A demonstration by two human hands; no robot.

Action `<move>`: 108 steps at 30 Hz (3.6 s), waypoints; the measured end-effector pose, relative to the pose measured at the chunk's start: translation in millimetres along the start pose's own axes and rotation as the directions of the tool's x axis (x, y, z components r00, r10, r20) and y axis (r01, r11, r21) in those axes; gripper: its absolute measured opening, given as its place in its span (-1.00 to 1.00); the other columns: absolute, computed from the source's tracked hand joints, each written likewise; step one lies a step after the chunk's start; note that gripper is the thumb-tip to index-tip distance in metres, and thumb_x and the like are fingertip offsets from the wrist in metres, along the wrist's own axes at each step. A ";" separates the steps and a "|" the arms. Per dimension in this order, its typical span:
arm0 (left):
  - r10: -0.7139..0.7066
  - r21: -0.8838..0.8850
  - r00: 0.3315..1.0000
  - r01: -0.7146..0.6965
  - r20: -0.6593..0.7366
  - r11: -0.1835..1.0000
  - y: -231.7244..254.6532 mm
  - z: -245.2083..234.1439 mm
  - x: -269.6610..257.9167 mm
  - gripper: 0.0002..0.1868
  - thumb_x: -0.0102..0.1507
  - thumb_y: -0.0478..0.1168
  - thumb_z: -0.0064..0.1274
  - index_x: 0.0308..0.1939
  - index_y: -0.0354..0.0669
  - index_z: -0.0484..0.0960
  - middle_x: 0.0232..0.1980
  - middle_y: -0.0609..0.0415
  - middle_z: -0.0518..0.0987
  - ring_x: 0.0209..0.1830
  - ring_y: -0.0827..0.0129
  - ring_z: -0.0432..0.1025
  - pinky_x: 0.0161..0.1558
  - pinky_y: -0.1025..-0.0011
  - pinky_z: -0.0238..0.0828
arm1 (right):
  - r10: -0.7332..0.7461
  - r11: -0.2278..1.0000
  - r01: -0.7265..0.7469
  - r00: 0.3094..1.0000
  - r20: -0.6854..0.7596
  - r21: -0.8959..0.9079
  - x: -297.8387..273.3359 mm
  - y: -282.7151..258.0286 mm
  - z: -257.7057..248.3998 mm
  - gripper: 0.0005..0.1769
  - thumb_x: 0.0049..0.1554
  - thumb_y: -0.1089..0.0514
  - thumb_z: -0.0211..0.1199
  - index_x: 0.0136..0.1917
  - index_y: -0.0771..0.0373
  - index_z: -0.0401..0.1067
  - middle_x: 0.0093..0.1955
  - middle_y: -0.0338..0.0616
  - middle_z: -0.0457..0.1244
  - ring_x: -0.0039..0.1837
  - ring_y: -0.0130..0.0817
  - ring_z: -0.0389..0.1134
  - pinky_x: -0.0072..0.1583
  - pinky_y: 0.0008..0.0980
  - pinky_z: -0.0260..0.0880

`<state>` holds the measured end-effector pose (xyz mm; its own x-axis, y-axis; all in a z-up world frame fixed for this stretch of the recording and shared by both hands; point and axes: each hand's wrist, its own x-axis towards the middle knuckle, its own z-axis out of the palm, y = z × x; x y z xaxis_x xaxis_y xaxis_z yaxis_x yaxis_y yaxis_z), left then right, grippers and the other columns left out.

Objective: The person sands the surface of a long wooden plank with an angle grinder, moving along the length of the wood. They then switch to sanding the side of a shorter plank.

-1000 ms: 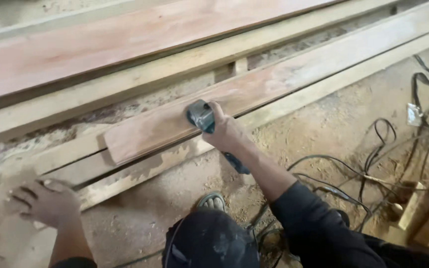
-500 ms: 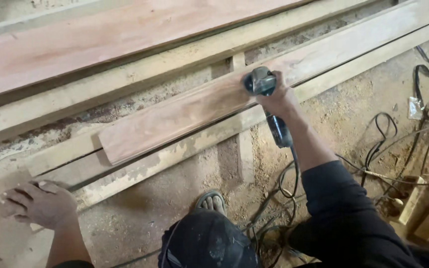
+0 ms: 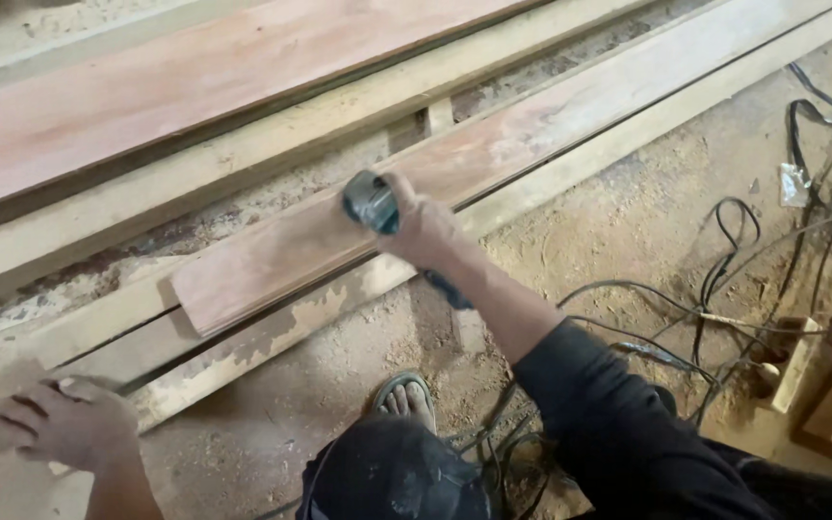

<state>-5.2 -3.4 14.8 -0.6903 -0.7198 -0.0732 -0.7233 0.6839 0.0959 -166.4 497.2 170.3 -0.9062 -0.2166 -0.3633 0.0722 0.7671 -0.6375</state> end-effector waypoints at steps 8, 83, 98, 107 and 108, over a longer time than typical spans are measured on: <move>0.218 0.034 0.921 -0.219 -0.323 0.975 -22.0 33.2 3.6 -0.33 0.69 -0.15 -0.19 0.60 -0.80 0.61 0.68 -0.65 0.25 0.66 -0.35 -0.06 0.25 -0.64 0.09 | 0.285 0.958 -0.285 0.950 -0.128 0.026 21.8 96.6 -86.9 -0.23 0.31 0.20 0.36 0.65 0.09 0.04 0.00 0.02 0.45 -0.27 -0.38 0.44 -0.38 -0.53 0.49; 0.152 0.021 0.960 -0.151 -0.236 0.988 -21.3 34.5 7.6 -0.35 0.69 -0.16 -0.13 0.66 -0.75 0.54 0.72 -0.59 0.16 0.69 -0.33 -0.06 0.34 -0.54 0.03 | 0.453 0.891 -0.446 0.867 -0.208 0.085 20.0 111.6 -114.5 -0.09 0.21 -0.06 0.41 0.66 0.04 0.01 0.30 -0.03 0.39 0.12 -0.28 0.48 0.02 -0.26 0.65; 0.105 -0.039 0.974 -0.115 -0.199 0.993 -19.8 31.0 6.6 -0.37 0.63 -0.20 -0.11 0.72 -0.57 0.49 0.73 -0.54 0.16 0.69 -0.27 -0.17 0.38 -0.61 -0.07 | 0.025 0.999 -0.023 0.997 0.074 -0.035 5.8 -49.7 57.3 0.09 0.20 0.22 0.38 0.83 0.28 -0.13 -0.04 0.06 0.49 -0.33 -0.42 0.42 -0.39 -0.58 0.45; 0.257 0.081 0.875 -0.246 -0.411 0.966 -32.4 46.2 8.9 -0.38 0.59 -0.19 0.02 0.57 -0.73 0.65 0.62 -0.63 0.37 0.63 -0.34 0.04 0.24 -0.49 0.17 | 0.076 0.994 -0.077 0.997 -0.008 -0.076 20.5 4.4 6.9 -0.13 0.30 0.20 0.28 0.75 0.19 -0.04 0.14 0.10 0.49 -0.18 -0.31 0.61 -0.28 -0.49 0.70; 0.258 0.081 0.875 -0.247 -0.410 0.966 -28.8 44.6 8.5 -0.38 0.59 -0.19 0.02 0.57 -0.73 0.65 0.62 -0.63 0.37 0.63 -0.34 0.04 0.24 -0.49 0.17 | 0.078 0.994 -0.078 0.997 -0.009 -0.076 19.1 8.6 -0.5 -0.13 0.30 0.20 0.28 0.75 0.19 -0.04 0.14 0.10 0.49 -0.18 -0.31 0.61 -0.28 -0.49 0.70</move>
<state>8.9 -23.9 -32.9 -0.7827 -0.5022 0.3676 -0.5296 0.8477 0.0305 -183.3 500.0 158.3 -0.9014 -0.1509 -0.4058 0.1110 0.8255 -0.5534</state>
